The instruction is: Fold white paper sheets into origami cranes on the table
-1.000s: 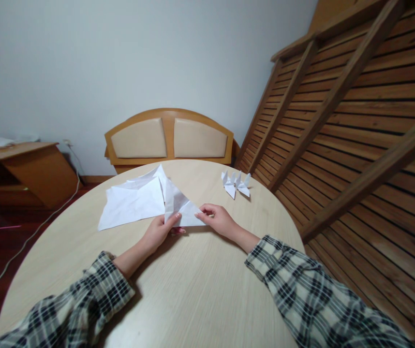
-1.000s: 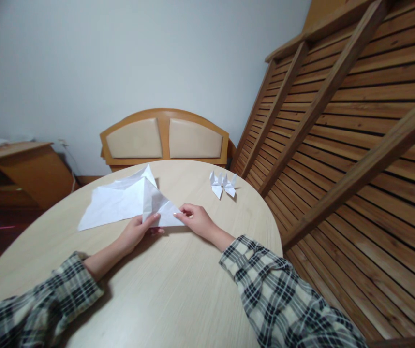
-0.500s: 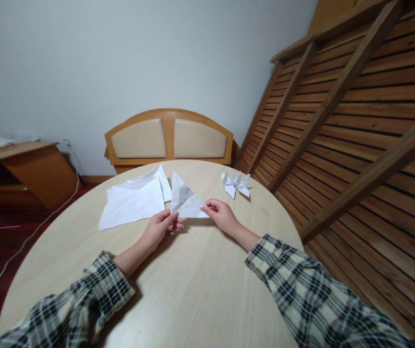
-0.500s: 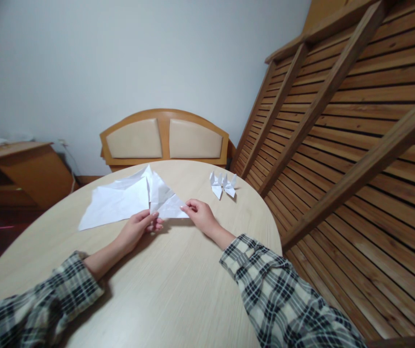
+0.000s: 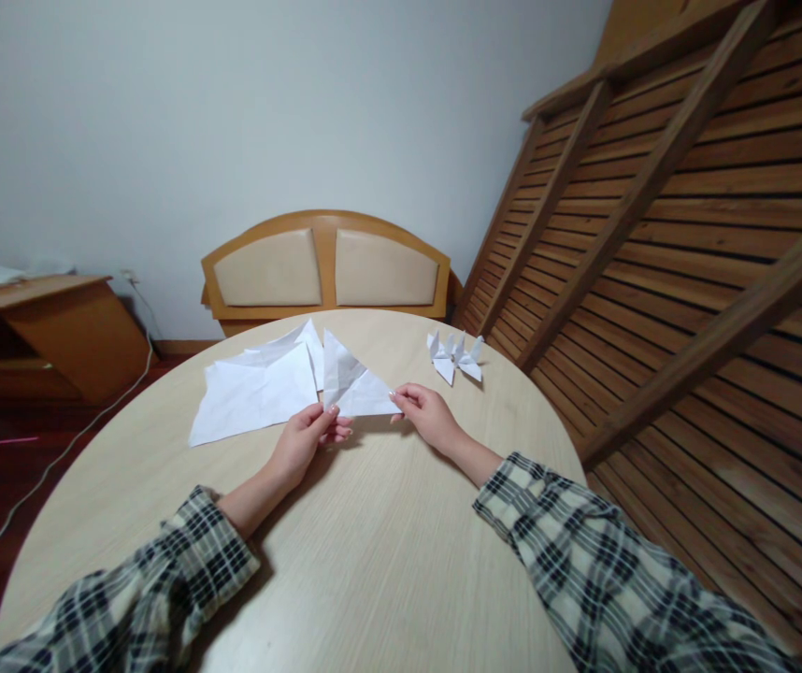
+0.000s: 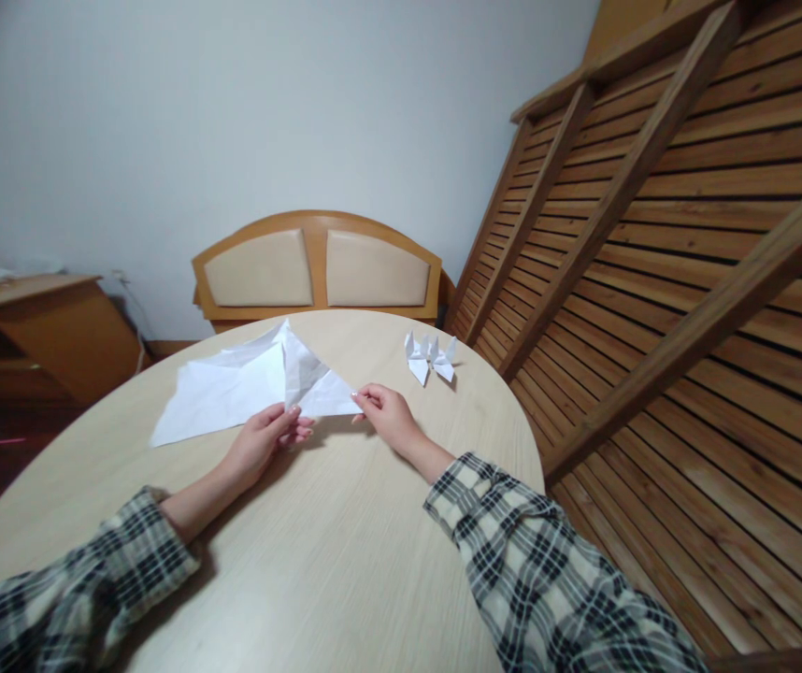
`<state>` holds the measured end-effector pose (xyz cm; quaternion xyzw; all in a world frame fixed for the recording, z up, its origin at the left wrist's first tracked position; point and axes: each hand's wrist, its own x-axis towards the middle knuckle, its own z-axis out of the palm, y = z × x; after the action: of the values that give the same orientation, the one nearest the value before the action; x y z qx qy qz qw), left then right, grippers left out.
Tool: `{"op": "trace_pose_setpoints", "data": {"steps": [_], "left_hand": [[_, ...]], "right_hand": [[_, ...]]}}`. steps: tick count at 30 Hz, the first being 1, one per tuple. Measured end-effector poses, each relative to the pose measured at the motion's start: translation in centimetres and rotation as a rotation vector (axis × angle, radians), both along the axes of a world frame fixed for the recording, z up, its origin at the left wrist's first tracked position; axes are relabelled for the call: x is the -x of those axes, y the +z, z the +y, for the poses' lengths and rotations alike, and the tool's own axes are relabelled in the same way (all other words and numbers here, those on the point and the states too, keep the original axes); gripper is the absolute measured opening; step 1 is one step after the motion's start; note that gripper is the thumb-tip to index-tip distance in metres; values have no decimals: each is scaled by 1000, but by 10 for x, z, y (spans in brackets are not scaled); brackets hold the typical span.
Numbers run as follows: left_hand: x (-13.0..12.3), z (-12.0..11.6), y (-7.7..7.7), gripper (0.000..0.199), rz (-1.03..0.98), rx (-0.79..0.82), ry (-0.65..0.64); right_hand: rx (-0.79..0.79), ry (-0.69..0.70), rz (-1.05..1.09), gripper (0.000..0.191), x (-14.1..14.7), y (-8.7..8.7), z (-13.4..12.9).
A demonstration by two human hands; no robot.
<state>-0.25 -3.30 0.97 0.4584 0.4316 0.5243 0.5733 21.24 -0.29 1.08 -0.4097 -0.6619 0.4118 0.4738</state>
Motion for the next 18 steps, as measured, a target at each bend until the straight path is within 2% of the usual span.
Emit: {"op": "trace_pose_setpoints", "data": {"steps": [13,18], "left_hand": [[5,7,-10,22,-100,-4,22],[5,8,-9,21,-88,1,63]], "right_hand": [[13,-51,-45,24,0,-3,2],[0,-45,-35,25,0,-1,2]]}}
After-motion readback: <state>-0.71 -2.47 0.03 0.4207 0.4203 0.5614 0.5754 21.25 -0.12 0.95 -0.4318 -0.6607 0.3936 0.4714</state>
